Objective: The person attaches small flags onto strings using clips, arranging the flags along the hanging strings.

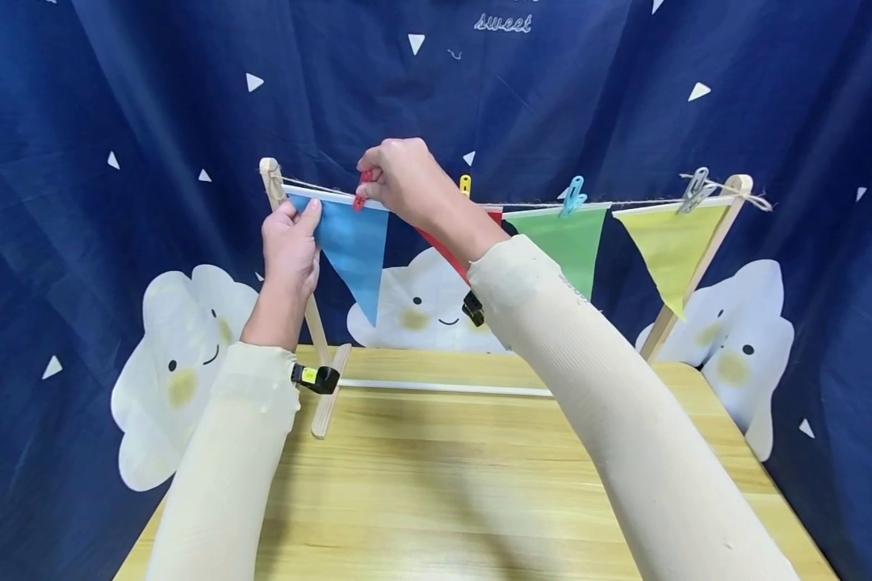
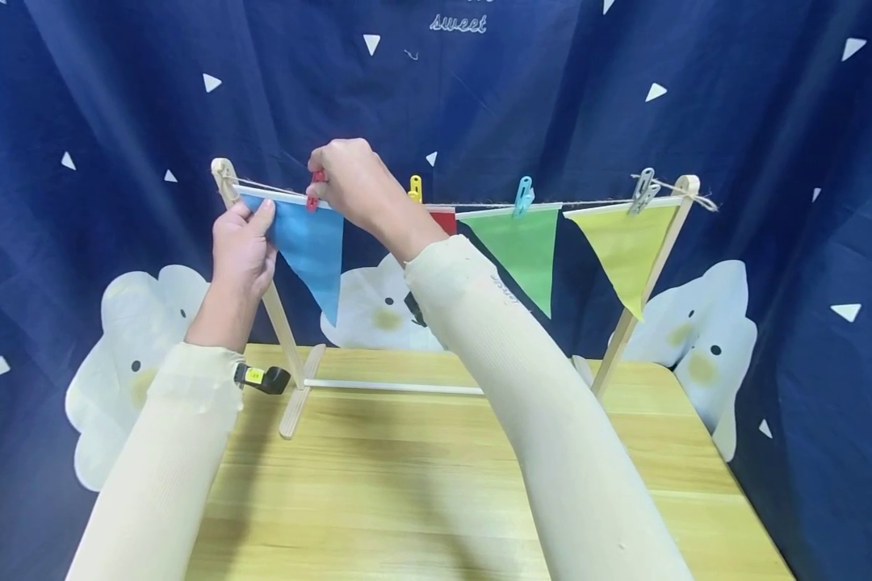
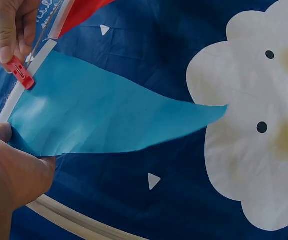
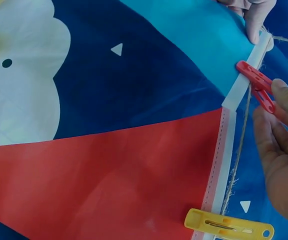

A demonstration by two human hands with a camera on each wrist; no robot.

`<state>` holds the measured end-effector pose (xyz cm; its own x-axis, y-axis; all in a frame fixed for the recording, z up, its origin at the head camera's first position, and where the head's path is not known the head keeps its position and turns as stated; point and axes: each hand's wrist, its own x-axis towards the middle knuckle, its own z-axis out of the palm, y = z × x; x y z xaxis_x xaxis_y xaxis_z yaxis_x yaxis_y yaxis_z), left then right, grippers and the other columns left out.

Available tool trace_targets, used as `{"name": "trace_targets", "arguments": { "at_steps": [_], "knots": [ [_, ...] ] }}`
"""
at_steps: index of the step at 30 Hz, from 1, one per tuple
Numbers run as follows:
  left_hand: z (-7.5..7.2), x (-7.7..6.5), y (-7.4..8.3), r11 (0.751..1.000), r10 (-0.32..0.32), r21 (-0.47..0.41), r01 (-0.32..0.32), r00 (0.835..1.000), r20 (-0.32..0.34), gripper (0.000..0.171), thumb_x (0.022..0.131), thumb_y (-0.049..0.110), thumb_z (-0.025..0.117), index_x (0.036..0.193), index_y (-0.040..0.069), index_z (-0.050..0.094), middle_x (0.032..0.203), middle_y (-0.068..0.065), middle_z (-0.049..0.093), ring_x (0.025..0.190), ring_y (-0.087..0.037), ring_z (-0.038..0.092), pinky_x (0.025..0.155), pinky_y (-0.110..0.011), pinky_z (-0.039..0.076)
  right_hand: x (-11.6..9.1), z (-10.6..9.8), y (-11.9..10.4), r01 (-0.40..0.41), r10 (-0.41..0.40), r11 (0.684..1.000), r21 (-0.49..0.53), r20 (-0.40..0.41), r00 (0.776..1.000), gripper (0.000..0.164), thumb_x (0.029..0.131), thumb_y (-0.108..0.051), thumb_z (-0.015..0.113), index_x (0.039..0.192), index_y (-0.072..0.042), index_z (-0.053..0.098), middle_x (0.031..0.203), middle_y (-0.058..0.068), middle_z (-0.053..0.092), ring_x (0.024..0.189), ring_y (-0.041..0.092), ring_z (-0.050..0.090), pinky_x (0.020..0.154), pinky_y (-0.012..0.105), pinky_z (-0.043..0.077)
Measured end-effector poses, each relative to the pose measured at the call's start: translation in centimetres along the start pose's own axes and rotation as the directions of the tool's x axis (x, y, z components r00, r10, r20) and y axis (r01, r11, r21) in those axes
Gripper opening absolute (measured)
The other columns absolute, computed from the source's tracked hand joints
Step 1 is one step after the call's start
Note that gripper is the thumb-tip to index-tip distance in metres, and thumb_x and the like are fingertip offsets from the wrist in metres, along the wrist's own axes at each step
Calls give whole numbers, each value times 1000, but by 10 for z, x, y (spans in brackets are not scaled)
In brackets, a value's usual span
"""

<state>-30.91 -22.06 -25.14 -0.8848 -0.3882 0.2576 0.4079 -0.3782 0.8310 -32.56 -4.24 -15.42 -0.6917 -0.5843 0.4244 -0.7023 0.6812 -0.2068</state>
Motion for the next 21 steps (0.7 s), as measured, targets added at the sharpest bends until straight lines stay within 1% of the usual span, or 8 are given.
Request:
{"name": "trace_targets", "arguments": {
  "at_steps": [2,3,7,9,10,16,19,21],
  "knots": [
    [0,0,0,1000,-1,10,1,1000,2,16,103,8,60,117,1,65,126,-11,64,120,-18,60,115,-37,43,1,0,0,1,-1,1000,0,-7,1000,40,98,-29,71,133,-9,70,123,6,73,109,13,70,97,19,54],
    [0,0,1,1000,-7,-1,7,1000,3,18,103,8,60,119,1,65,128,-13,64,121,-18,60,116,-37,43,1,1,1,0,0,1000,1,-11,1000,41,98,-29,71,134,-9,70,123,6,73,109,13,70,97,19,54],
    [0,0,0,1000,-2,27,2,1000,7,21,104,9,59,123,1,64,135,-15,63,123,-18,61,115,-37,43,1,2,1,0,1,1000,21,-21,1000,41,99,-29,70,135,-8,69,123,7,73,108,14,70,97,19,54],
    [0,0,-1,1000,-8,19,8,1000,5,21,104,10,60,123,1,65,135,-15,63,124,-19,61,115,-37,43,0,3,1,0,1,1000,30,-20,1000,41,100,-29,68,135,-8,68,123,7,72,108,14,69,97,19,54],
    [0,-1,-1,999,-2,40,1,1000,6,21,104,10,60,123,2,65,133,-14,64,123,-18,61,115,-37,44,-1,4,0,-2,2,1000,31,-18,1000,41,101,-30,67,136,-8,67,124,7,72,108,14,69,98,19,54],
    [-1,-2,-2,998,18,65,-19,1000,15,22,104,12,60,123,2,65,129,-11,65,123,-19,61,114,-38,45,0,3,-1,-3,4,1000,25,-13,1000,42,103,-31,64,138,-8,65,126,6,71,111,13,68,99,19,53],
    [-1,-3,-2,999,17,47,-18,1000,18,24,104,12,60,125,0,63,131,-12,64,124,-19,61,115,-38,44,0,3,-1,-7,7,1000,30,-16,1000,43,103,-30,64,139,-7,64,126,7,71,111,14,67,99,19,53],
    [-1,-3,-3,1000,12,16,-13,1000,22,26,104,10,59,127,-2,62,132,-15,63,124,-21,61,115,-38,44,0,3,-2,-16,17,999,35,-14,1000,43,104,-31,63,140,-7,63,126,6,71,111,13,67,99,18,53]
  ]
}}
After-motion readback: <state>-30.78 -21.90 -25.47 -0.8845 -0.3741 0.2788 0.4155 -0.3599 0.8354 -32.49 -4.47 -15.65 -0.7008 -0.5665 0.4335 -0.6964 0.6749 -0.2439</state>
